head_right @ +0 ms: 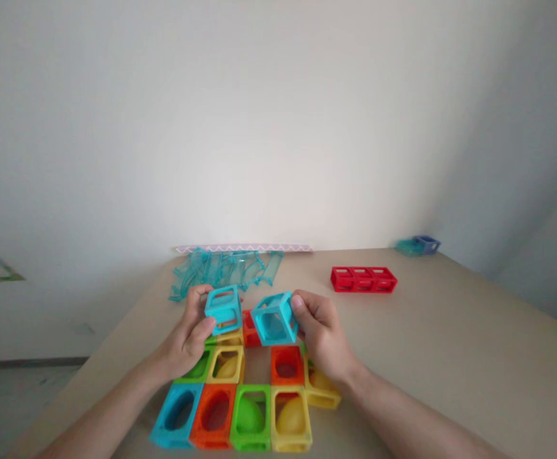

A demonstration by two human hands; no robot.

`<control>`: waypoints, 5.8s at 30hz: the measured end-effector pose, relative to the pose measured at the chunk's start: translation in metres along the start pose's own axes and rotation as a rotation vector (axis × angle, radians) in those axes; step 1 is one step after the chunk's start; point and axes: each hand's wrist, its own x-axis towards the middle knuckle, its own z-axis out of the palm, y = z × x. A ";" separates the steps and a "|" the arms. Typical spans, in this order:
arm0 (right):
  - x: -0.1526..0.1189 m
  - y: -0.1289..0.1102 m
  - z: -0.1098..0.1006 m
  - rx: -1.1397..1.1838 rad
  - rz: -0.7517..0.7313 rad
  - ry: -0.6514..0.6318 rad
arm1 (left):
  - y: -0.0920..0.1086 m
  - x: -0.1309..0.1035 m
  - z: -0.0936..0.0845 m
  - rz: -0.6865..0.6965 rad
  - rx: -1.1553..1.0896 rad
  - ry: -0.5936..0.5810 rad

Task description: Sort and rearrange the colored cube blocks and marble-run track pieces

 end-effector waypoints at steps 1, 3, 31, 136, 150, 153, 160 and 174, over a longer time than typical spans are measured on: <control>0.003 0.001 -0.003 0.018 -0.002 0.028 | 0.000 0.000 0.000 0.000 -0.008 0.000; 0.009 0.004 -0.009 0.046 -0.005 0.077 | 0.000 0.000 0.000 0.005 -0.039 -0.005; -0.001 -0.011 0.000 -0.620 -0.460 -0.305 | 0.009 0.000 -0.007 0.115 0.080 -0.014; 0.054 -0.072 0.018 -0.932 -0.774 -0.590 | 0.000 0.001 -0.013 -0.065 -0.203 0.245; 0.046 -0.064 0.032 -1.205 -0.854 -0.470 | 0.002 0.005 -0.016 -0.117 -0.167 0.284; 0.041 -0.063 0.042 -1.245 -0.829 -0.436 | 0.001 0.006 -0.013 -0.128 -0.242 0.284; 0.038 -0.067 -0.009 -1.260 -0.632 -0.123 | -0.003 0.009 -0.012 -0.047 -0.513 0.310; -0.002 0.004 -0.187 -1.515 -0.200 -0.125 | -0.007 0.010 -0.008 -0.048 -0.480 0.352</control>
